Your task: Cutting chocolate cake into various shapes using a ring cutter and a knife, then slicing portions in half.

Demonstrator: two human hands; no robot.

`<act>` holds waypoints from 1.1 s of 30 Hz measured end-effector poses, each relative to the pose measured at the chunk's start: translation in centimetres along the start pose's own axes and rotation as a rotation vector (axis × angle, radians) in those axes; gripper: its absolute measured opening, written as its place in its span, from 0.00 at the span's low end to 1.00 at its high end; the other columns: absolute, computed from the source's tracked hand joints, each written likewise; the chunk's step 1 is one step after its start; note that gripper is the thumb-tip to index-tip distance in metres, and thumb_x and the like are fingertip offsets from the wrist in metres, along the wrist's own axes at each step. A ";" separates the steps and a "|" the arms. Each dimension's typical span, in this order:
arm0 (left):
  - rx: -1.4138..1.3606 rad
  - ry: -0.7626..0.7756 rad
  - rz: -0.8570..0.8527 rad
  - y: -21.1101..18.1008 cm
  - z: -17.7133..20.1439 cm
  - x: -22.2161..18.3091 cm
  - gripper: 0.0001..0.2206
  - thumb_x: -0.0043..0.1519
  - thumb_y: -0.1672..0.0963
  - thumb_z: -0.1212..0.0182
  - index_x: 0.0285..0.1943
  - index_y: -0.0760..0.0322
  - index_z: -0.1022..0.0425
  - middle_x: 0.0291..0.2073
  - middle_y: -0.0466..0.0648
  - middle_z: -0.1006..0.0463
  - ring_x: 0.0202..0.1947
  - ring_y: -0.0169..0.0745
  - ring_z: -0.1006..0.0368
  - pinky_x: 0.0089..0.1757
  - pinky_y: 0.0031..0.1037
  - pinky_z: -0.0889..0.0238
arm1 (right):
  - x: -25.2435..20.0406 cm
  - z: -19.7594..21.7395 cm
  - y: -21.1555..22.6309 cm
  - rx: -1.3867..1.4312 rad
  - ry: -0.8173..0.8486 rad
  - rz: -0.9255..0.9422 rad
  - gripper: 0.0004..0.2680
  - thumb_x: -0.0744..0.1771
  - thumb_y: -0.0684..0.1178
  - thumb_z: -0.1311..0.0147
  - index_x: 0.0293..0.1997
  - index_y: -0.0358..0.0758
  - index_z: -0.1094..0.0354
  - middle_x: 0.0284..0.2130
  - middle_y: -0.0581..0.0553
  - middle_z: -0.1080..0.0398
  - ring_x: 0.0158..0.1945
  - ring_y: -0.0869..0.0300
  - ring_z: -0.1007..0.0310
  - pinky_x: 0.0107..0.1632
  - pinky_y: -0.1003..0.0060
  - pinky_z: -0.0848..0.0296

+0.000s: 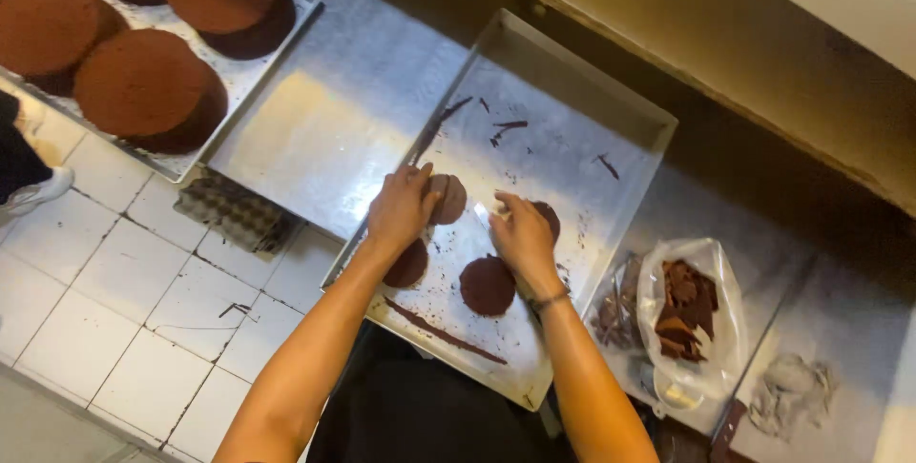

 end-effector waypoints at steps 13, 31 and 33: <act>0.187 -0.137 0.027 -1.6 -0.7 0.4 0.23 0.63 0.50 0.36 0.65 0.64 0.26 0.52 0.59 0.23 0.54 0.60 0.26 0.49 0.48 0.29 | -11.3 -2.4 -6.0 0.025 0.106 -0.331 0.22 0.62 0.55 0.34 0.61 0.45 0.34 0.43 0.43 0.31 0.50 0.45 0.25 0.50 0.47 0.25; -0.125 0.272 0.140 2.2 -7.7 4.5 0.21 0.50 0.49 0.23 0.52 0.47 0.22 0.49 0.56 0.20 0.55 0.63 0.24 0.53 0.47 0.32 | -11.6 7.8 -12.4 0.117 -0.471 -0.376 0.19 0.64 0.49 0.37 0.59 0.36 0.35 0.51 0.29 0.29 0.54 0.35 0.28 0.55 0.42 0.29; -0.364 0.258 0.134 2.7 -8.6 4.5 0.18 0.48 0.50 0.24 0.48 0.45 0.20 0.44 0.57 0.18 0.53 0.62 0.23 0.52 0.43 0.32 | -12.7 7.9 -9.3 -0.057 -0.585 -0.131 0.17 0.64 0.45 0.38 0.58 0.38 0.33 0.48 0.34 0.31 0.53 0.40 0.28 0.56 0.48 0.31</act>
Point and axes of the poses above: each hand's wrist, its own x-axis towards the middle knuckle, its own z-axis out of the back of the hand, y = z × x, the point moved 9 cm from there along x, towards the middle knuckle
